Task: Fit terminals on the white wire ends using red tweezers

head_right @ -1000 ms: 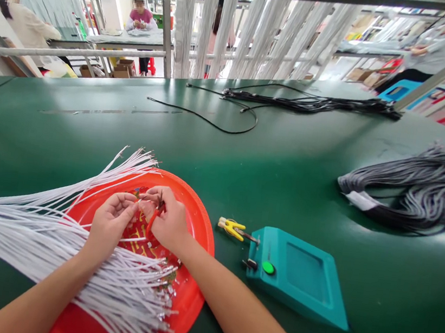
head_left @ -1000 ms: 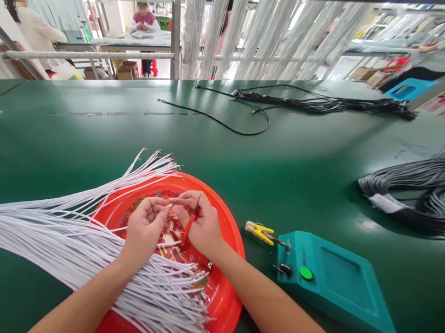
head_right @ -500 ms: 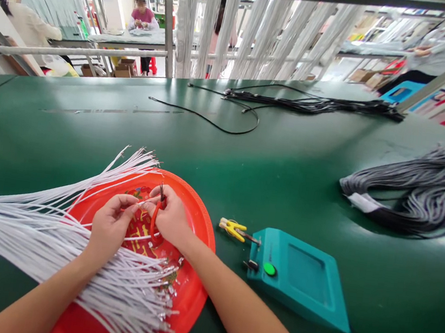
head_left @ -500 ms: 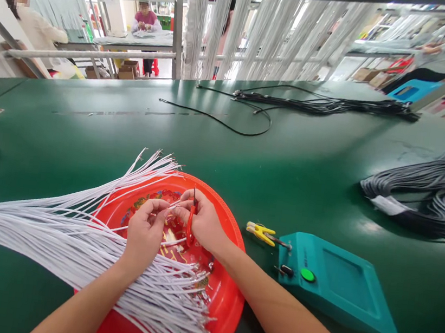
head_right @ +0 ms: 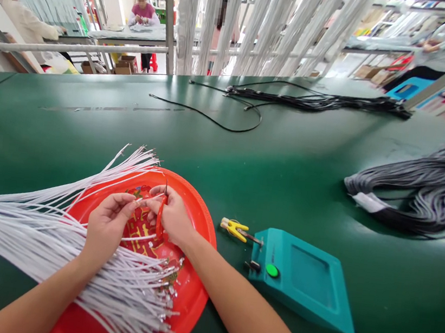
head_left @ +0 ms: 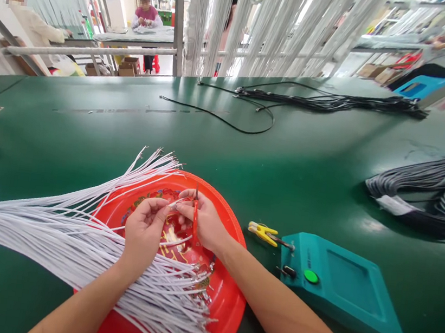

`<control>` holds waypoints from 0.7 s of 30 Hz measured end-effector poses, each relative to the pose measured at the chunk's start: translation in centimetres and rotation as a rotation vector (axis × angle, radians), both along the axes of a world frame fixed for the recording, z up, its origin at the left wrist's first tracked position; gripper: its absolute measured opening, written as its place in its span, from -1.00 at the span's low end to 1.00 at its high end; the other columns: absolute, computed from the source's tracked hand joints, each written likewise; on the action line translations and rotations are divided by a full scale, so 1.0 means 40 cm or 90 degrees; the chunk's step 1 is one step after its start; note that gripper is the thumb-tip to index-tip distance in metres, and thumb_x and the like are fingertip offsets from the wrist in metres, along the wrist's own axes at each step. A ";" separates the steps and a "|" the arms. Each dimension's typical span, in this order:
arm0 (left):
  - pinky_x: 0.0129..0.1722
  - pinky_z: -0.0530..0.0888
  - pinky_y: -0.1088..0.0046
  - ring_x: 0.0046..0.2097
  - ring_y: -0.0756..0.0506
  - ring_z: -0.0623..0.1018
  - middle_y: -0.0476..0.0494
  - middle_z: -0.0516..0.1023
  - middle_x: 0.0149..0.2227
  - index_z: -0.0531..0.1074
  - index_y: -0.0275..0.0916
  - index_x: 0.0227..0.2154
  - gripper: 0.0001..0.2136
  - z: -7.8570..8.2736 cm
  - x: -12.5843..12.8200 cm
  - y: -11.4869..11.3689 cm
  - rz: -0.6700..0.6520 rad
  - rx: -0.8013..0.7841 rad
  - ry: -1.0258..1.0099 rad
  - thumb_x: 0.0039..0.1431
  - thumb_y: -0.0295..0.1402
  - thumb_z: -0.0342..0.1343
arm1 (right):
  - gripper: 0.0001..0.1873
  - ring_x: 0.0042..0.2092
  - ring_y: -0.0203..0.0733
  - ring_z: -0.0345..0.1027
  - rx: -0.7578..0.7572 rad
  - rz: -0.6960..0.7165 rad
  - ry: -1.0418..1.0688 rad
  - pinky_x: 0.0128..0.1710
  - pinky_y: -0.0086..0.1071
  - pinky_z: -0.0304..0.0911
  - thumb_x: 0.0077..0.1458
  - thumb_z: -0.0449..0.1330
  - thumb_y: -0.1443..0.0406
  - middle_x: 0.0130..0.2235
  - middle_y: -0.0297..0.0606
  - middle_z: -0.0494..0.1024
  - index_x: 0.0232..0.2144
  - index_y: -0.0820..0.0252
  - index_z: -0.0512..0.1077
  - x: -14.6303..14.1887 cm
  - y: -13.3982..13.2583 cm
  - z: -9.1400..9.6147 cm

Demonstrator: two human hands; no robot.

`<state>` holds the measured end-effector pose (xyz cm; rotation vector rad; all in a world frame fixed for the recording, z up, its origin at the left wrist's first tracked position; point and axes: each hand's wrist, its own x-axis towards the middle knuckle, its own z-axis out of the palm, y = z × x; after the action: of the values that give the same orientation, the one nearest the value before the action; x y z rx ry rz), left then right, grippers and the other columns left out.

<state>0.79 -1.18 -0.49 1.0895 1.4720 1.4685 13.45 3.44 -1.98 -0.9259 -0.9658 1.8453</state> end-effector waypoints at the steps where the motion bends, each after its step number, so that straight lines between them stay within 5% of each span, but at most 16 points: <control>1: -0.36 0.44 0.52 -0.40 0.01 0.48 -0.05 0.49 -0.45 0.41 -0.29 -0.42 -0.84 0.001 0.000 0.001 0.009 -0.002 0.000 -0.05 -0.30 0.18 | -0.69 -0.59 -0.39 0.21 0.041 -0.034 -0.007 -0.61 -0.52 0.13 -0.15 0.26 0.29 -0.55 -0.43 0.41 -0.34 0.17 0.22 -0.002 -0.003 0.002; 5: -0.42 0.42 0.55 -0.44 0.03 0.47 -0.03 0.48 -0.48 0.40 -0.29 -0.42 -0.81 0.001 -0.002 0.002 -0.007 -0.023 -0.009 -0.08 -0.29 0.20 | -0.77 -0.49 -0.34 0.30 0.206 -0.089 -0.081 -0.46 -0.45 0.24 -0.07 0.20 0.28 -0.45 -0.38 0.46 -0.33 0.15 0.24 -0.007 -0.018 0.004; 9: -0.47 0.40 0.57 -0.48 0.05 0.46 -0.02 0.46 -0.51 0.38 -0.30 -0.40 -0.77 -0.002 -0.002 0.000 -0.052 -0.065 -0.043 -0.10 -0.28 0.22 | -0.83 -0.32 -0.23 0.40 0.463 -0.149 -0.319 -0.33 -0.37 0.30 -0.02 0.12 0.36 -0.34 -0.28 0.51 -0.29 0.13 0.30 -0.003 -0.028 -0.014; 13: -0.51 0.35 0.62 -0.52 0.08 0.43 0.03 0.42 -0.52 0.37 -0.30 -0.36 -0.76 -0.006 -0.004 0.001 -0.063 -0.080 -0.075 -0.08 -0.28 0.20 | -0.56 -0.28 -0.19 0.44 0.651 -0.118 -0.468 -0.32 -0.37 0.30 -0.10 0.03 0.47 -0.25 -0.22 0.54 -0.10 0.13 0.26 0.009 -0.029 -0.034; 16: -0.55 0.33 0.64 -0.54 0.11 0.38 0.06 0.37 -0.51 0.36 -0.29 -0.32 -0.75 -0.007 -0.006 0.002 -0.048 -0.071 -0.080 -0.05 -0.28 0.18 | -0.49 -0.29 -0.20 0.44 0.637 -0.088 -0.471 -0.30 -0.38 0.29 -0.09 0.03 0.47 -0.28 -0.26 0.55 -0.02 0.12 0.18 0.013 -0.027 -0.033; 21: -0.53 0.35 0.62 -0.52 0.11 0.37 0.02 0.39 -0.47 0.39 -0.30 -0.23 -0.71 -0.001 -0.008 0.003 -0.029 -0.066 -0.067 -0.03 -0.28 0.16 | -0.71 -0.47 -0.21 0.34 0.552 -0.064 -0.545 -0.46 -0.39 0.18 0.04 0.06 0.31 -0.44 -0.29 0.49 -0.12 0.14 0.24 0.010 -0.026 -0.013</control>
<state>0.47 -1.08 -0.54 0.9630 1.4245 1.3813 13.86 2.39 -2.49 -1.1425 -1.9606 0.7115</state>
